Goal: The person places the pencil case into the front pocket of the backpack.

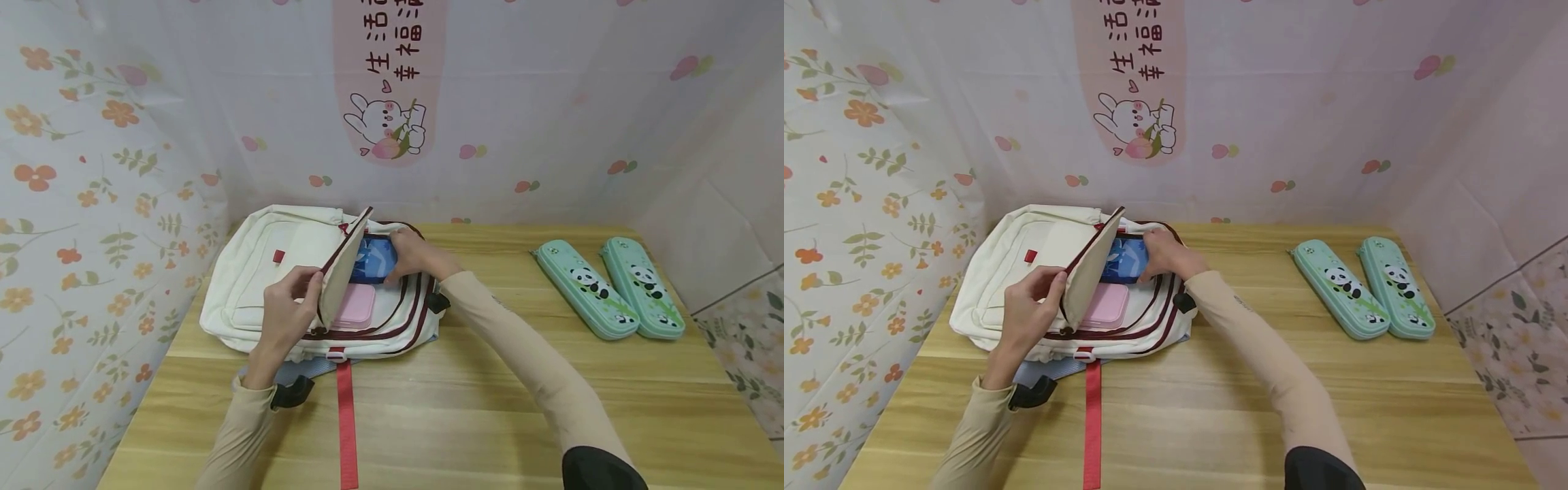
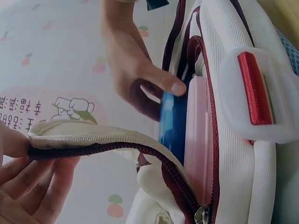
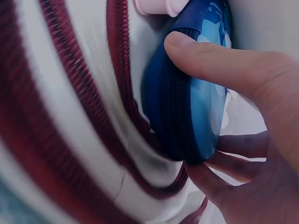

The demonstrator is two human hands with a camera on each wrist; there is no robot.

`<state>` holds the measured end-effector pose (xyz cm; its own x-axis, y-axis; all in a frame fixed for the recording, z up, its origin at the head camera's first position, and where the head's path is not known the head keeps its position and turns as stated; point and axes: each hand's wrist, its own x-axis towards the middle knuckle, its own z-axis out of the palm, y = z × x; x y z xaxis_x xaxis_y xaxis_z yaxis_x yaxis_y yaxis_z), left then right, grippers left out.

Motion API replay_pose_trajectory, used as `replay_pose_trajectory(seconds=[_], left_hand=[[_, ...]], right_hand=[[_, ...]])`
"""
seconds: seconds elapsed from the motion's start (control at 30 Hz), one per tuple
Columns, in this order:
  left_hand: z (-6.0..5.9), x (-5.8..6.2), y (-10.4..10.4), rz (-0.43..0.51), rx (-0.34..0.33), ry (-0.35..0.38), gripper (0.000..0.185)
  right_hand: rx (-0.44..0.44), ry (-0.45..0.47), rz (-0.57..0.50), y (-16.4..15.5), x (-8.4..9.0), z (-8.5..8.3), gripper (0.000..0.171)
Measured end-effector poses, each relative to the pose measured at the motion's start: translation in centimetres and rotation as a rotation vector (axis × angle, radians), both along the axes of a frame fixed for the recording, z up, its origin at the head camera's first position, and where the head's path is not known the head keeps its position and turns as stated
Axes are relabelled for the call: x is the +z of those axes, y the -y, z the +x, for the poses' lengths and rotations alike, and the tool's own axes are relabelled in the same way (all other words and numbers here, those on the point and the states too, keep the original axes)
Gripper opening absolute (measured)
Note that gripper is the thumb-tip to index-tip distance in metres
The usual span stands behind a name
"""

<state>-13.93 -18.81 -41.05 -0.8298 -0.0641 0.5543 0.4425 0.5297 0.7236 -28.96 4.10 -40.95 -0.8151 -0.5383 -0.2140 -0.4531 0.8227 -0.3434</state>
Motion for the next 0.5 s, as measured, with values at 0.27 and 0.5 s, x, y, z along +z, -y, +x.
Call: replay_pose_trajectory(seconds=[0.27,0.5], left_hand=[[0.0,0.3,-0.5,-0.009,-0.008,-0.002,0.008],[0.1,0.4,-0.2,-0.032,0.017,-0.001,0.008]], right_hand=[[0.013,-0.004,0.006,0.9,-0.8,-0.3,0.101],[0.017,0.017,-0.020,-0.4,0.4,0.2,0.103]])
